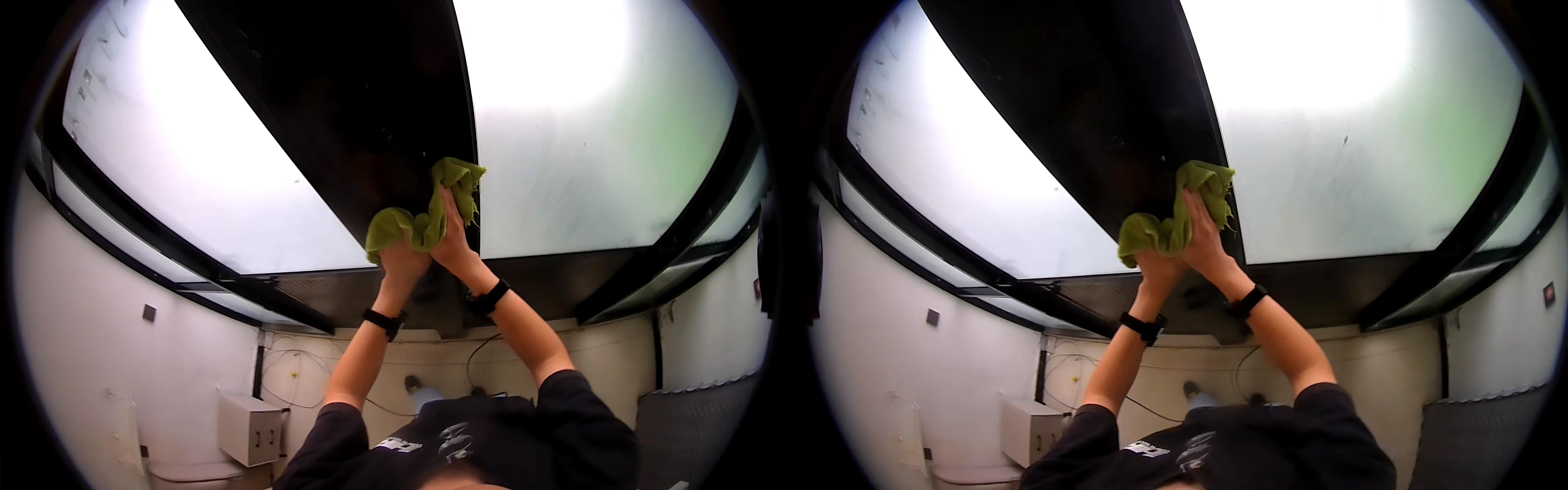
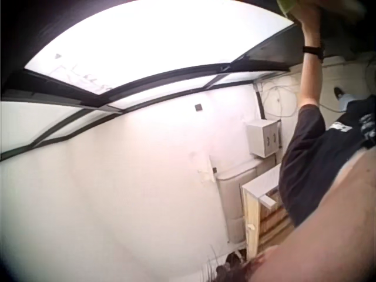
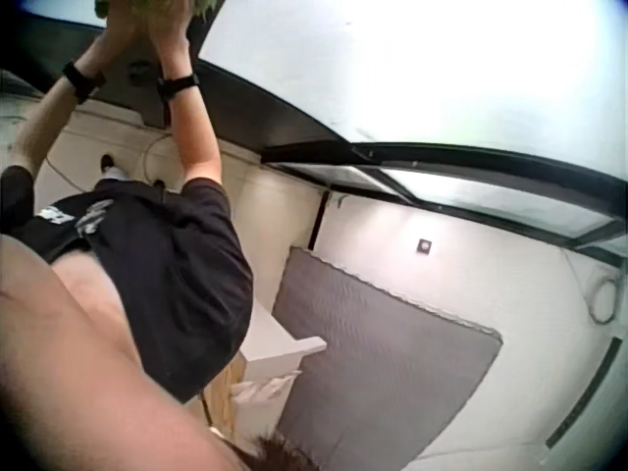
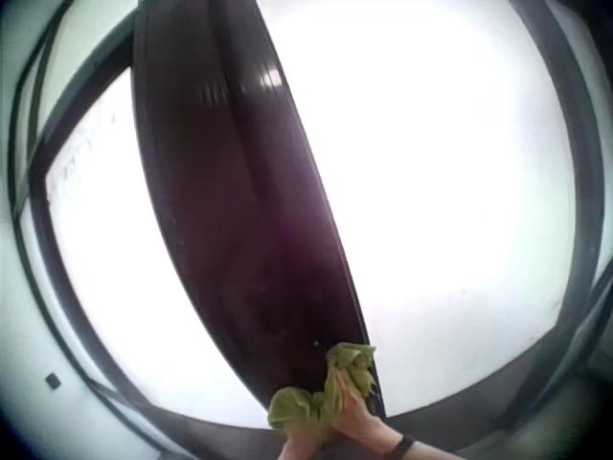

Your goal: The person wipes frosted glass partition panels and a black frame with a cloth.

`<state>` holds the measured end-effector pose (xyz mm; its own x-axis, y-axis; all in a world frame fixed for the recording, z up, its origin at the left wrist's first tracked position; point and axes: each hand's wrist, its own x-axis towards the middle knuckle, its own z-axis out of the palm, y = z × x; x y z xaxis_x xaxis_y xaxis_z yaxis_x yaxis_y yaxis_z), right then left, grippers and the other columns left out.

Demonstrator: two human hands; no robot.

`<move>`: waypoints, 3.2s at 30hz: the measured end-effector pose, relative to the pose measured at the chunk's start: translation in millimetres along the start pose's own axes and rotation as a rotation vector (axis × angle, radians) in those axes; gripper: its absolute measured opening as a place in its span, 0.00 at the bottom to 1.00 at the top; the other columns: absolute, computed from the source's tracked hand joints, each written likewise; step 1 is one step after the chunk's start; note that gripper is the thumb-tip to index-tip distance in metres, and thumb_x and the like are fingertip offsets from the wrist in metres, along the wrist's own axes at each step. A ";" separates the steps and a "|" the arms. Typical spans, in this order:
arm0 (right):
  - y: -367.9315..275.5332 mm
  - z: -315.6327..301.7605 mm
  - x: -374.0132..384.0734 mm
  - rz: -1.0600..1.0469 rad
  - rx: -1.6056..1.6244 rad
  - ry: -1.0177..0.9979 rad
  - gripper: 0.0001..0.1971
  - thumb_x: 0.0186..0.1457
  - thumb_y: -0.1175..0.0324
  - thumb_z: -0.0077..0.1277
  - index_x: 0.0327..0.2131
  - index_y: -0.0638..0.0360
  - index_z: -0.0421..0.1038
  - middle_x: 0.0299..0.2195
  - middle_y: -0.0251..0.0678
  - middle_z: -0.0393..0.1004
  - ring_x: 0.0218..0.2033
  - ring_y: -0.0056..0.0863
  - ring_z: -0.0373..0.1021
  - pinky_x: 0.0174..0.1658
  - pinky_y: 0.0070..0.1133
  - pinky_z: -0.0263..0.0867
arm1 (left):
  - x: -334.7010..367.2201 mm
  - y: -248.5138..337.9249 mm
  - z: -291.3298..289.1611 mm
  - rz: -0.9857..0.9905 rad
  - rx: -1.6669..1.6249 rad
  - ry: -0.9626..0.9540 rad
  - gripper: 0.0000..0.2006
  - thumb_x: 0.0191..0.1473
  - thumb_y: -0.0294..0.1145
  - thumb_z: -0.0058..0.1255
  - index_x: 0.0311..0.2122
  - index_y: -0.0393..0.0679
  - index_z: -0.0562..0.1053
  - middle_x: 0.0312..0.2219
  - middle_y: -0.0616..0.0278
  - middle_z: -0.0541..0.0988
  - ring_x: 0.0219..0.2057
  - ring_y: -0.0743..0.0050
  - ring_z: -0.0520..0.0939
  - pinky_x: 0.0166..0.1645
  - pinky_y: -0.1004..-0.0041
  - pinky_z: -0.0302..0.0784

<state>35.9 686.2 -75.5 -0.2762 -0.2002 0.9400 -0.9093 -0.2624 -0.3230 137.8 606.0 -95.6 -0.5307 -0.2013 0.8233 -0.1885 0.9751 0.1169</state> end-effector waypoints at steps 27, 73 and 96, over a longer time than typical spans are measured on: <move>-57.2 -61.8 410.4 -0.669 -0.798 0.228 0.19 0.52 0.73 0.40 0.47 0.67 0.70 0.50 0.54 0.69 0.54 0.49 0.62 0.57 0.36 0.58 | 379.0 67.3 -239.3 0.641 0.523 0.444 0.26 0.56 0.36 0.41 0.57 0.30 0.63 0.49 0.38 0.70 0.55 0.39 0.66 0.61 0.57 0.59; 43.3 -61.3 109.1 -0.426 -0.634 -0.296 0.13 0.45 0.65 0.52 0.36 0.56 0.77 0.37 0.39 0.76 0.43 0.35 0.69 0.55 0.35 0.59 | 153.8 28.4 -92.2 0.632 0.385 -0.102 0.18 0.45 0.33 0.53 0.43 0.39 0.77 0.40 0.56 0.77 0.41 0.59 0.79 0.44 0.65 0.77; -5.1 -62.2 249.7 -0.535 -0.549 0.069 0.11 0.45 0.69 0.46 0.31 0.64 0.73 0.32 0.46 0.72 0.42 0.44 0.65 0.52 0.39 0.59 | 250.3 71.8 -131.2 0.450 0.406 0.247 0.28 0.48 0.31 0.45 0.56 0.32 0.65 0.51 0.38 0.68 0.55 0.38 0.67 0.60 0.56 0.62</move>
<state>-47.8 696.3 167.6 0.2422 -0.1137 0.9635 -0.9437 0.2031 0.2612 99.9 637.9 191.8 -0.4346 0.2924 0.8519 -0.3148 0.8369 -0.4478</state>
